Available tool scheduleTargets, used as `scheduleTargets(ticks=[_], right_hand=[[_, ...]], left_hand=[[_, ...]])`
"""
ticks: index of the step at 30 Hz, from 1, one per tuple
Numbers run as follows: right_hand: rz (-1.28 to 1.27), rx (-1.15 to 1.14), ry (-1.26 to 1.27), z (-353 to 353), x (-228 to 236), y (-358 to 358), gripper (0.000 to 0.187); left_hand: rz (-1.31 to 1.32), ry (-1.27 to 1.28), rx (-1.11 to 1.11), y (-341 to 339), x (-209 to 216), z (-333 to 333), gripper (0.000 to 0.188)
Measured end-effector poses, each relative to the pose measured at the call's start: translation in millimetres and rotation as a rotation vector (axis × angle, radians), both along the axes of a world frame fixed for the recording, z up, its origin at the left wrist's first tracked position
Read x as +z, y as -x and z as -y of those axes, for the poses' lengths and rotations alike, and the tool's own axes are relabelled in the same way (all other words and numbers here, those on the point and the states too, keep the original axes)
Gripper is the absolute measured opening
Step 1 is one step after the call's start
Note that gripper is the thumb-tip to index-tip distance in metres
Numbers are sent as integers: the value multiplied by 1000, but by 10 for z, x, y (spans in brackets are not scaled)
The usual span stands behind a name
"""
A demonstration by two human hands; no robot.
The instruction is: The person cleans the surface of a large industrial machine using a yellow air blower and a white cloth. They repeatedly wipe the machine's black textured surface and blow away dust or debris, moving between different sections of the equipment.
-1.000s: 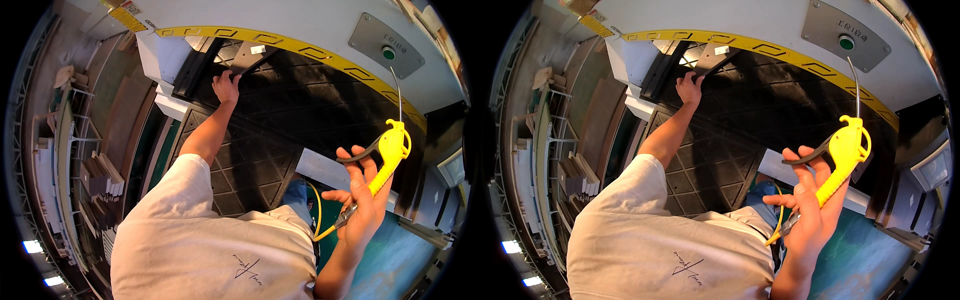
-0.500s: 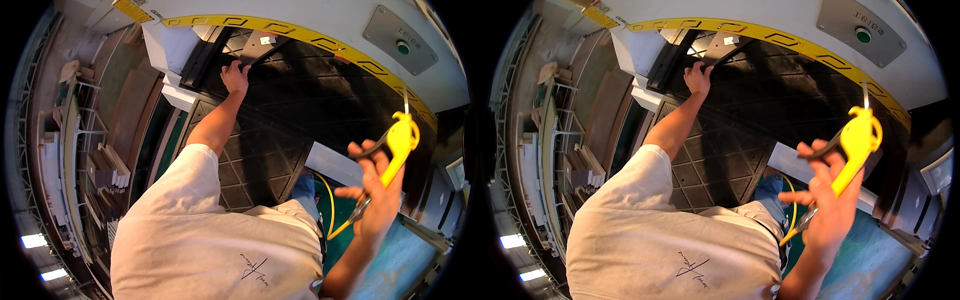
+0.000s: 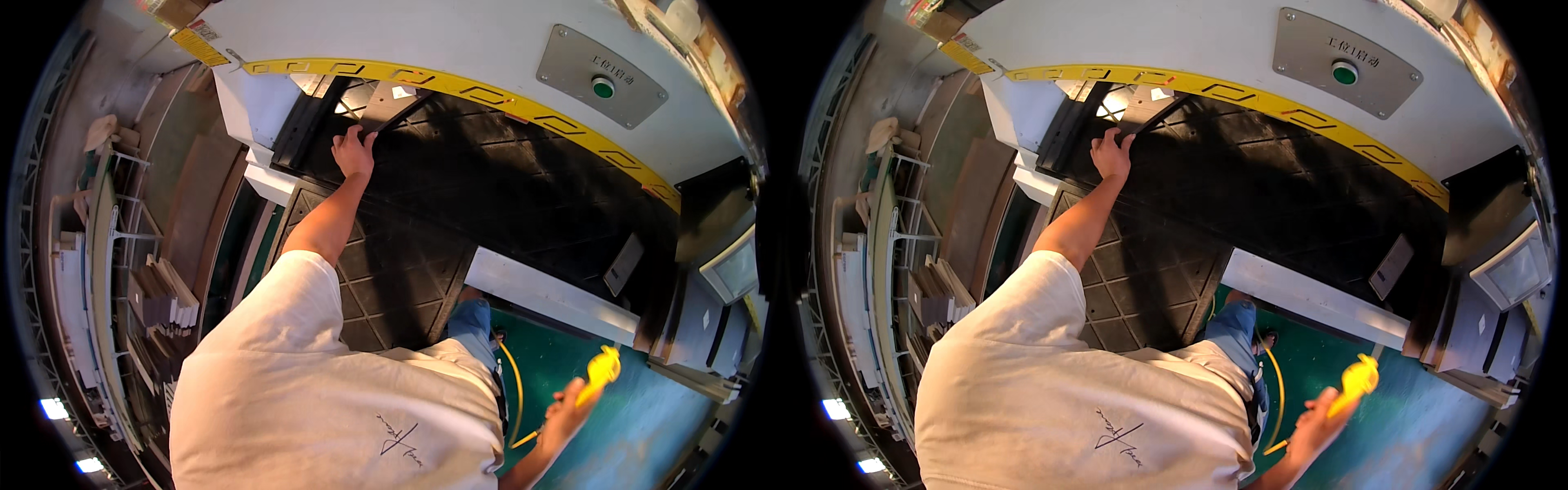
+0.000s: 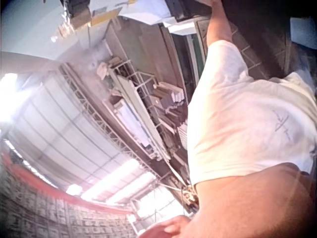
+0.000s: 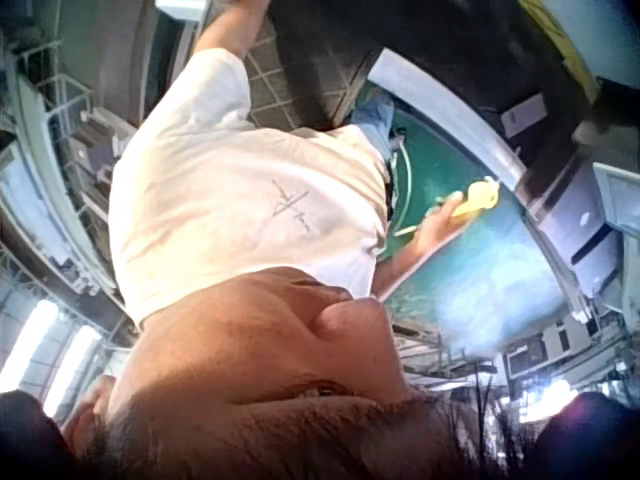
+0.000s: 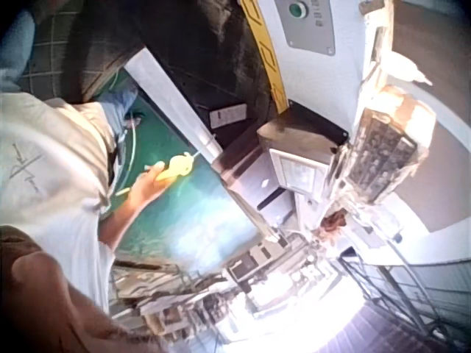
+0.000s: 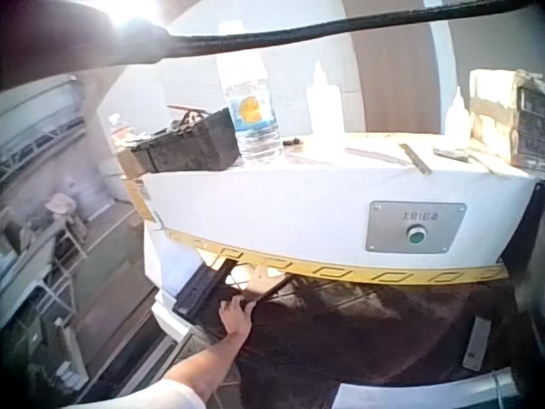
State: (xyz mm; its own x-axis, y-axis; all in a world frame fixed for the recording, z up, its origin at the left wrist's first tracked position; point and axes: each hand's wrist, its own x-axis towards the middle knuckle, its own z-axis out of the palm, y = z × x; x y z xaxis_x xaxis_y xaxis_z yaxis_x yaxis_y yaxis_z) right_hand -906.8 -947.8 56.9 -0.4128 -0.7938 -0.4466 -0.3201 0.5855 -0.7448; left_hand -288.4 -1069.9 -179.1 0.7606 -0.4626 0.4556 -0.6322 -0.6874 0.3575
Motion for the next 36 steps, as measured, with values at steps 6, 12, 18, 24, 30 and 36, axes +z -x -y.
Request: scheduleTargets(ticks=[6,12,18,24,30,36], right_hand=[[266,776,-44,-506,18,771,45],[368,332,-5,-394,32,879,45],[329,955,-53,-391,-159,883,43],[805,511,-231,-354,-462,910,40],[1444,-24,-21,-399,-943,668,79],[1720,-74,-11,-582,-1260,704,74]], left_hand=[[-48,-99,-30,189,-60,-5,46],[-38,-267,-309,1252,-85,-120,58],[-57,-277,-396,2560,-18,-67,65],[-74,-357,-436,2745,155,26,68],[-72,-367,-405,2743,91,0,68],[-107,-423,-384,2761,128,25,67]])
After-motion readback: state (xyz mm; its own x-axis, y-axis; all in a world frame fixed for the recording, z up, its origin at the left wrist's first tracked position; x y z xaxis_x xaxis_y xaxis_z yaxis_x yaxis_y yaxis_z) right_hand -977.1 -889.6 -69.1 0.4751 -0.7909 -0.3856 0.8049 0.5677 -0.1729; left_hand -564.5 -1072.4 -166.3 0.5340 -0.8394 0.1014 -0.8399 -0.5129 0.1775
